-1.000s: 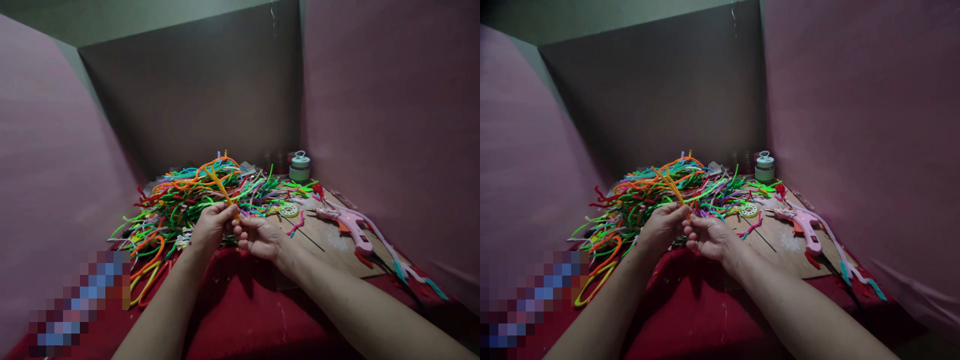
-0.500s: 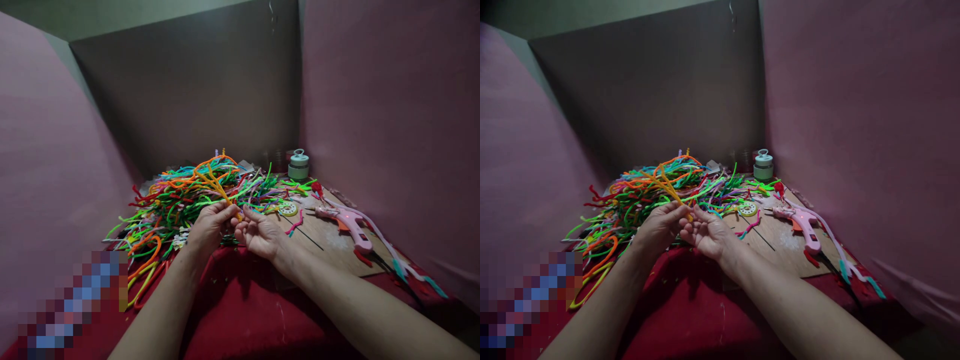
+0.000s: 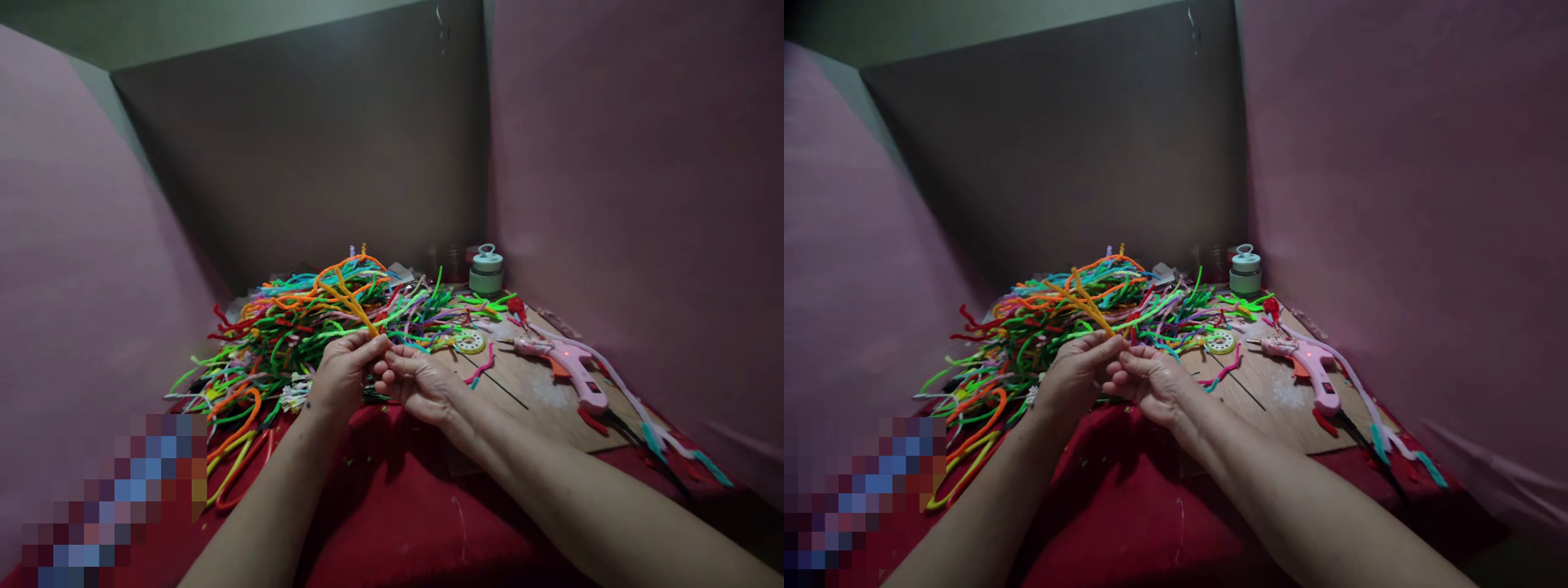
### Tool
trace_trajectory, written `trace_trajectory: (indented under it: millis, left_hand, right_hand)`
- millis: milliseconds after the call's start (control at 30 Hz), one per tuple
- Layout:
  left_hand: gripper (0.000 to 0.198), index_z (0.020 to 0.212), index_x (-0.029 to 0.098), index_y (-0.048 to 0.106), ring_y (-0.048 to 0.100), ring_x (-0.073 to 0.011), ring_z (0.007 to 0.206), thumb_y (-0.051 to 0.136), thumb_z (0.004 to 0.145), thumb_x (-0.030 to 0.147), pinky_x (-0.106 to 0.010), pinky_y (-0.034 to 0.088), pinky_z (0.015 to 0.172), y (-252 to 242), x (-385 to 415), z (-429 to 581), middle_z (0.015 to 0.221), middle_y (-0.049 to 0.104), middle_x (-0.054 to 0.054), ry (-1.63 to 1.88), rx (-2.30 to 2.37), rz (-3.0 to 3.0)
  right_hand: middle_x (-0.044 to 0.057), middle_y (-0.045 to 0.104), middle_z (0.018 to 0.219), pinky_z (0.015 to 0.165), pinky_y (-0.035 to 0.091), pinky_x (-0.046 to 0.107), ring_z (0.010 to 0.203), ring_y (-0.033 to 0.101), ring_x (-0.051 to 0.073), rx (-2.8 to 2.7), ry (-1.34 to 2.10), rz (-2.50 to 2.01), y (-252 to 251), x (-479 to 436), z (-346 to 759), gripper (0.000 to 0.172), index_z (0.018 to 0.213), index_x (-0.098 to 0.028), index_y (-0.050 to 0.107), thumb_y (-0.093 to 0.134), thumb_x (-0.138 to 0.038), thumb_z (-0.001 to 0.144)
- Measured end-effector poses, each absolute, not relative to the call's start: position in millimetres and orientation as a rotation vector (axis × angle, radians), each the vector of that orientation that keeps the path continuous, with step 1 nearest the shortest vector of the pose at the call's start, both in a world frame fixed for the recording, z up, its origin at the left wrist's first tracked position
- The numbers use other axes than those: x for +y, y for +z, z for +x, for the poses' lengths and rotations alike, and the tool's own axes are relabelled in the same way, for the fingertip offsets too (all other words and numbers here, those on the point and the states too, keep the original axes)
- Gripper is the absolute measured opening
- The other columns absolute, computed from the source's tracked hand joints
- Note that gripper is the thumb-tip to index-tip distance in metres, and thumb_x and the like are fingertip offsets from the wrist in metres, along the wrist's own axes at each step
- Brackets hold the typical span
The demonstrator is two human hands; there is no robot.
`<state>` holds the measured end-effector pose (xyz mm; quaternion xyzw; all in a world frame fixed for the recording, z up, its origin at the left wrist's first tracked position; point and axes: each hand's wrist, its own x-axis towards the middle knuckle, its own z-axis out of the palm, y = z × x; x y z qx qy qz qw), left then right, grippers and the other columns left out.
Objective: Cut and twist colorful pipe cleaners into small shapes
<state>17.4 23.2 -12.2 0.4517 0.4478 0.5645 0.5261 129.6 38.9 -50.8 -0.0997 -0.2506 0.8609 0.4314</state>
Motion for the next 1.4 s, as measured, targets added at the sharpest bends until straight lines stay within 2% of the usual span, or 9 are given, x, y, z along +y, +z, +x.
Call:
trace_trajectory:
  millis: [133, 233, 300, 433, 600, 767, 933, 1133, 1400]
  left_hand:
    - [0.021, 0.072, 0.012, 0.061, 0.053, -0.0065, 0.045, 0.071, 0.062, 0.027, -0.017, 0.044, 0.043, -9, 19, 20, 0.059, 0.06, 0.001, 1.377, 1.081, 1.111]
    - [0.02, 0.073, 0.013, 0.063, 0.054, -0.0069, 0.046, 0.07, 0.063, 0.028, -0.018, 0.044, 0.044, -9, 20, 18, 0.061, 0.062, 0.0, 1.383, 1.067, 1.116]
    - [0.019, 0.072, 0.013, 0.063, 0.054, -0.0071, 0.047, 0.07, 0.063, 0.028, -0.018, 0.044, 0.045, -10, 22, 16, 0.061, 0.062, 0.0, 1.396, 1.076, 1.134]
    - [0.019, 0.068, 0.012, 0.061, 0.05, -0.0063, 0.041, 0.069, 0.063, 0.029, -0.017, 0.039, 0.039, -13, 25, 14, 0.056, 0.058, 0.0, 1.369, 1.088, 1.203]
    - [0.021, 0.062, 0.012, 0.059, 0.044, -0.0057, 0.038, 0.069, 0.063, 0.031, -0.017, 0.033, 0.037, -13, 23, 16, 0.048, 0.052, 0.003, 1.384, 1.237, 1.301]
    - [0.022, 0.055, 0.013, 0.06, 0.038, -0.0046, 0.038, 0.068, 0.063, 0.032, -0.017, 0.029, 0.038, -16, 24, 16, 0.042, 0.047, 0.005, 1.446, 1.425, 1.402]
    - [0.026, 0.052, 0.013, 0.056, 0.035, -0.0046, 0.037, 0.066, 0.064, 0.034, -0.017, 0.025, 0.037, -17, 25, 17, 0.041, 0.043, 0.005, 1.451, 1.431, 1.412]
    - [0.027, 0.051, 0.014, 0.053, 0.036, -0.0046, 0.035, 0.065, 0.065, 0.033, -0.017, 0.025, 0.035, -14, 22, 21, 0.038, 0.045, 0.005, 1.399, 1.466, 1.406]
    - [0.028, 0.055, 0.014, 0.054, 0.035, -0.0044, 0.033, 0.066, 0.064, 0.037, -0.016, 0.025, 0.033, -21, 25, 22, 0.039, 0.045, 0.006, 1.387, 1.502, 1.368]
  right_hand:
    - [0.0, 0.063, 0.059, 0.055, 0.051, 0.023, 0.046, 0.054, 0.007, -0.673, 2.133, -0.286, -48, 40, 133, 0.012, 0.079, -0.012, 0.057, 0.065, -0.009, 0.07]
    - [0.002, 0.064, 0.061, 0.056, 0.051, 0.024, 0.048, 0.056, 0.008, -0.684, 2.183, -0.307, -47, 43, 136, 0.005, 0.082, -0.012, 0.058, 0.057, -0.015, 0.078]
    - [0.004, 0.065, 0.065, 0.058, 0.052, 0.027, 0.052, 0.058, 0.01, -0.729, 2.231, -0.312, -48, 45, 139, 0.011, 0.085, -0.012, 0.059, 0.053, -0.021, 0.081]
    - [0.004, 0.065, 0.067, 0.054, 0.051, 0.027, 0.051, 0.056, 0.01, -0.927, 2.169, -0.302, -49, 48, 142, 0.014, 0.081, -0.011, 0.061, 0.059, -0.024, 0.076]
    - [0.004, 0.063, 0.061, 0.045, 0.048, 0.027, 0.043, 0.051, 0.009, -1.162, 1.92, -0.556, -44, 45, 138, 0.017, 0.066, -0.01, 0.061, 0.067, -0.025, 0.064]
    - [-0.001, 0.051, 0.045, 0.04, 0.035, 0.023, 0.037, 0.046, 0.01, -1.504, 1.42, -0.82, -46, 40, 131, 0.025, 0.057, -0.017, 0.052, 0.051, -0.03, 0.078]
    - [-0.001, 0.048, 0.05, 0.049, 0.028, 0.023, 0.046, 0.039, 0.009, -1.791, 0.814, -0.889, -49, 37, 131, 0.028, 0.056, -0.018, 0.048, 0.042, -0.024, 0.083]
    - [0.004, 0.059, 0.064, 0.057, 0.031, 0.024, 0.058, 0.048, 0.011, -1.93, 0.607, -0.945, -51, 36, 132, 0.024, 0.067, -0.016, 0.055, 0.04, -0.021, 0.085]
    - [0.009, 0.063, 0.068, 0.057, 0.032, 0.026, 0.059, 0.052, 0.014, -1.992, 0.42, -1.084, -52, 33, 131, 0.026, 0.071, -0.015, 0.057, 0.037, -0.021, 0.086]
